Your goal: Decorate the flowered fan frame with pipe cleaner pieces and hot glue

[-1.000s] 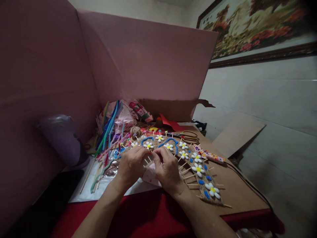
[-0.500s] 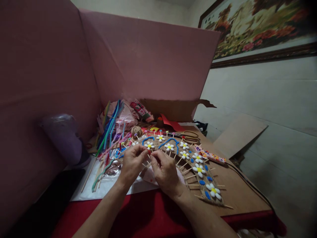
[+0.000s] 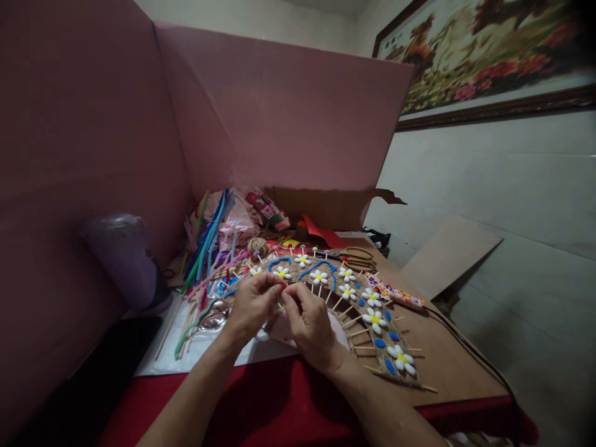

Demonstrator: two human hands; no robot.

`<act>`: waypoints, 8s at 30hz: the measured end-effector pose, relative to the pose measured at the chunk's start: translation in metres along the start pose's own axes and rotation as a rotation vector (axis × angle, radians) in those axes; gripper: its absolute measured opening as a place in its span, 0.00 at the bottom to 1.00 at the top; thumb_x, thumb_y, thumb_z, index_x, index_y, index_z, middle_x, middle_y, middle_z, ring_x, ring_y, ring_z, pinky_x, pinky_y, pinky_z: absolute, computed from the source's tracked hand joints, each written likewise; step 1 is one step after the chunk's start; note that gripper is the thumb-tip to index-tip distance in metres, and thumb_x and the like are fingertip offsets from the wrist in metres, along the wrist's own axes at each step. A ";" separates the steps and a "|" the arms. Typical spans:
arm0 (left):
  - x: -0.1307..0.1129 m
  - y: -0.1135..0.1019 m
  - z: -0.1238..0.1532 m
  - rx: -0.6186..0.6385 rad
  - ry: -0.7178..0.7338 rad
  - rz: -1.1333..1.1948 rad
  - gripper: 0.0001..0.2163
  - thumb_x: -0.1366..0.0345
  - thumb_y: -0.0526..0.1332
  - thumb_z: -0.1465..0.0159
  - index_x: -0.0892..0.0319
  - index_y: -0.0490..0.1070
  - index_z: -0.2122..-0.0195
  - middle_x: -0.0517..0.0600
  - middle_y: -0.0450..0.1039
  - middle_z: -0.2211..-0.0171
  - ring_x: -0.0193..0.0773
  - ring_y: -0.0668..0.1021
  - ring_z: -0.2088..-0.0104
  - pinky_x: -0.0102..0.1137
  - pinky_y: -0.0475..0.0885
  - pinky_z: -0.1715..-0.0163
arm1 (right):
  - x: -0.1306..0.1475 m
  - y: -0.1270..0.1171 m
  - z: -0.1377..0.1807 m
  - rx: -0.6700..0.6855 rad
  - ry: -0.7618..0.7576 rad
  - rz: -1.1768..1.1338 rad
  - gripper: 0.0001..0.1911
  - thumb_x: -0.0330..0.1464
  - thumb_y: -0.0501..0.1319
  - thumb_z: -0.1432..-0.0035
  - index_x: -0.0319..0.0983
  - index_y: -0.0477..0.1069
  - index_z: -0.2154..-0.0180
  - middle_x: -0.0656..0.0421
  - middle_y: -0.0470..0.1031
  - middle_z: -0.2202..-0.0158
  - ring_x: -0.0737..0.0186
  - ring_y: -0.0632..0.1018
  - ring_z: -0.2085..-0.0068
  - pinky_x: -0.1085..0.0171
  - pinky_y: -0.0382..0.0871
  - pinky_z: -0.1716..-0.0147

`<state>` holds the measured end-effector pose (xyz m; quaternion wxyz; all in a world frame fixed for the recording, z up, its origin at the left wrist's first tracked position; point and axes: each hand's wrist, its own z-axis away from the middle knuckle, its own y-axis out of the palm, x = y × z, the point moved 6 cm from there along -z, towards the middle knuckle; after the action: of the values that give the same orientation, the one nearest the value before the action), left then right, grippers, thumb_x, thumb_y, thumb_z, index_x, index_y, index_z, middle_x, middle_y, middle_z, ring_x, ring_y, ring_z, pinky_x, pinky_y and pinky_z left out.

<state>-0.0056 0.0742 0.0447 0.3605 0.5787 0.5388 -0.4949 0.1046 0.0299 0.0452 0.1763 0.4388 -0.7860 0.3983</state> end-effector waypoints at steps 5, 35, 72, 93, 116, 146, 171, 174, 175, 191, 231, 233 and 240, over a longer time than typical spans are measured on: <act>0.003 0.002 0.001 0.012 -0.104 0.195 0.11 0.61 0.65 0.52 0.64 0.70 0.72 0.44 0.67 0.81 0.28 0.67 0.86 0.24 0.62 0.88 | -0.004 0.003 0.000 0.044 0.075 -0.133 0.08 0.33 0.50 0.37 0.39 0.64 0.68 0.62 0.67 0.73 0.68 0.69 0.73 0.69 0.59 0.73; -0.014 0.000 0.007 -0.009 0.290 -0.837 0.08 0.76 0.53 0.48 0.60 0.70 0.75 0.49 0.70 0.77 0.36 0.71 0.73 0.29 0.60 0.72 | 0.008 0.000 -0.003 0.090 -0.227 0.245 0.09 0.27 0.49 0.40 0.38 0.65 0.69 0.56 0.70 0.72 0.61 0.71 0.69 0.65 0.59 0.69; -0.006 0.005 0.005 0.027 0.044 0.129 0.05 0.66 0.64 0.50 0.63 0.71 0.74 0.44 0.68 0.79 0.27 0.68 0.83 0.23 0.65 0.86 | -0.023 0.007 -0.006 0.059 0.416 -0.732 0.10 0.37 0.61 0.49 0.38 0.64 0.75 0.69 0.54 0.85 0.73 0.54 0.83 0.70 0.49 0.84; 0.002 -0.001 0.004 -0.070 -0.003 0.008 0.05 0.66 0.63 0.50 0.63 0.72 0.74 0.46 0.70 0.80 0.30 0.70 0.82 0.24 0.66 0.85 | -0.015 -0.003 -0.008 0.023 0.185 -0.338 0.09 0.34 0.54 0.41 0.38 0.67 0.72 0.64 0.64 0.77 0.68 0.65 0.75 0.69 0.59 0.73; 0.010 0.005 0.005 -0.068 -0.158 0.334 0.08 0.67 0.67 0.56 0.64 0.72 0.76 0.47 0.72 0.82 0.32 0.73 0.82 0.26 0.70 0.83 | -0.014 0.000 -0.007 0.031 0.176 -0.336 0.07 0.33 0.54 0.41 0.38 0.66 0.69 0.63 0.69 0.75 0.67 0.72 0.74 0.69 0.65 0.73; -0.002 0.002 0.005 0.037 0.139 -0.260 0.07 0.66 0.56 0.42 0.61 0.72 0.69 0.48 0.73 0.78 0.33 0.75 0.78 0.25 0.68 0.79 | -0.011 -0.005 -0.007 0.044 0.091 -0.072 0.07 0.32 0.51 0.38 0.39 0.65 0.66 0.60 0.73 0.73 0.65 0.74 0.70 0.68 0.63 0.70; 0.005 0.004 0.007 -0.075 -0.170 0.315 0.10 0.61 0.64 0.50 0.63 0.68 0.74 0.46 0.71 0.81 0.29 0.70 0.84 0.24 0.67 0.86 | -0.007 -0.003 -0.007 -0.002 0.008 0.023 0.08 0.29 0.51 0.39 0.39 0.68 0.64 0.58 0.73 0.70 0.63 0.74 0.68 0.67 0.64 0.68; 0.008 0.004 0.005 -0.084 -0.148 0.279 0.10 0.60 0.63 0.49 0.62 0.68 0.75 0.44 0.69 0.82 0.28 0.68 0.86 0.24 0.64 0.87 | -0.002 -0.001 -0.005 0.028 -0.076 0.125 0.08 0.26 0.50 0.40 0.39 0.68 0.64 0.57 0.73 0.69 0.62 0.74 0.67 0.66 0.64 0.67; 0.009 0.003 0.005 -0.092 -0.122 0.234 0.10 0.60 0.63 0.48 0.62 0.67 0.75 0.43 0.69 0.83 0.28 0.67 0.86 0.24 0.63 0.87 | -0.001 0.000 -0.004 0.043 -0.106 0.157 0.09 0.25 0.50 0.41 0.39 0.68 0.64 0.57 0.73 0.68 0.62 0.74 0.66 0.66 0.63 0.66; 0.008 0.008 0.007 0.224 -0.128 0.172 0.11 0.59 0.63 0.49 0.61 0.65 0.76 0.42 0.65 0.86 0.26 0.64 0.90 0.23 0.57 0.90 | -0.016 -0.011 -0.010 -0.026 0.134 -0.267 0.07 0.32 0.57 0.43 0.38 0.67 0.73 0.63 0.68 0.77 0.67 0.69 0.75 0.69 0.62 0.75; 0.001 0.002 0.005 0.041 -0.048 0.116 0.09 0.61 0.63 0.47 0.63 0.70 0.73 0.45 0.69 0.81 0.30 0.69 0.84 0.24 0.66 0.87 | -0.004 -0.008 -0.014 0.138 -0.074 -0.023 0.09 0.30 0.50 0.38 0.39 0.67 0.66 0.59 0.70 0.70 0.64 0.71 0.68 0.67 0.62 0.67; -0.001 0.002 0.005 0.088 -0.086 0.160 0.09 0.61 0.64 0.48 0.64 0.70 0.73 0.46 0.70 0.81 0.30 0.71 0.83 0.25 0.68 0.86 | -0.003 -0.010 -0.015 0.164 -0.098 -0.015 0.09 0.30 0.50 0.38 0.39 0.67 0.67 0.59 0.70 0.70 0.64 0.71 0.68 0.67 0.63 0.66; -0.004 0.001 0.006 0.107 -0.123 0.264 0.10 0.62 0.66 0.50 0.65 0.73 0.73 0.48 0.73 0.80 0.30 0.73 0.81 0.25 0.70 0.81 | -0.002 -0.013 -0.017 0.184 -0.111 -0.046 0.10 0.29 0.49 0.37 0.39 0.65 0.69 0.60 0.69 0.70 0.65 0.70 0.68 0.67 0.62 0.67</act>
<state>-0.0054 0.0676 0.0473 0.4235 0.6316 0.4078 -0.5054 0.1146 0.0399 0.0604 0.1004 0.4927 -0.7442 0.4397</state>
